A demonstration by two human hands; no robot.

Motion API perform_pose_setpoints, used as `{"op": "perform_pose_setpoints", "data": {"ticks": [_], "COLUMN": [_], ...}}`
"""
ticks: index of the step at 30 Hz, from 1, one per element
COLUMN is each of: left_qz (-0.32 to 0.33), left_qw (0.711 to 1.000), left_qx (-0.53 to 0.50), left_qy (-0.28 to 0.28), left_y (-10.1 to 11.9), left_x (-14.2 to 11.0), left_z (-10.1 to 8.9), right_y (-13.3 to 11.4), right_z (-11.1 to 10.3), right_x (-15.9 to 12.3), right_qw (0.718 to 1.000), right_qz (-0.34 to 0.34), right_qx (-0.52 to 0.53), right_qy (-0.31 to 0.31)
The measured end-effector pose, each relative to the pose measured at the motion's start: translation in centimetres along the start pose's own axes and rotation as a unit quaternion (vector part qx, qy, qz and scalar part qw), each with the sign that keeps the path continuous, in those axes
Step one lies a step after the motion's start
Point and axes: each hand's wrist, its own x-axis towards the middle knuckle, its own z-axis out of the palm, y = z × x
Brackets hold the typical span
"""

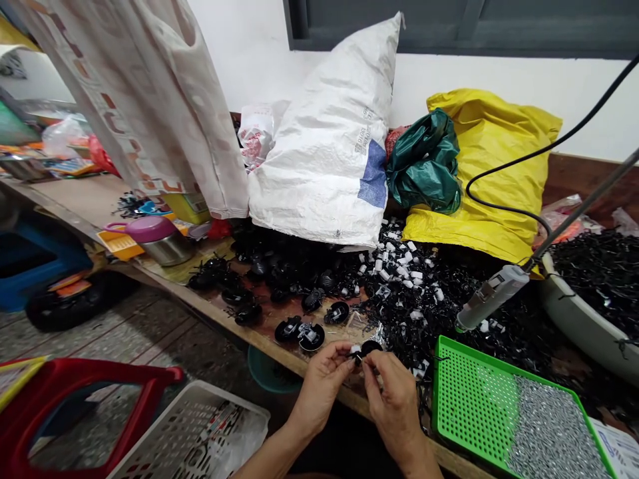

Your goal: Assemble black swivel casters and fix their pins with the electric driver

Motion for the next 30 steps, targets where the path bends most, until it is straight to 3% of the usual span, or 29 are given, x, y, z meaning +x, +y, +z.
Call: {"op": "perform_pose_setpoints", "data": {"ticks": [16,21,26,30], "left_qz": [-0.001,0.033,0.051,0.021], "left_qw": [0.999,0.996,0.992,0.993], "left_qx": [0.038,0.082,0.105,0.089], "left_qy": [-0.004,-0.027,-0.039,-0.080], "left_y": [-0.5,-0.2,-0.1,0.0], "left_x": [0.1,0.1,0.2,0.1], "left_z": [-0.6,-0.8,-1.1,-1.3], "right_y": [0.4,0.3,0.2,0.6], "right_z": [0.4,0.6,0.8,0.4], "right_x": [-0.7,-0.7,-0.8,-0.6], "right_qw": [0.998,0.998,1.000,0.991], "right_qz": [-0.050,-0.054,-0.022,0.091], "right_qx": [-0.028,-0.024,-0.004,0.099], "right_qy": [0.007,0.005,0.016,0.005]}}
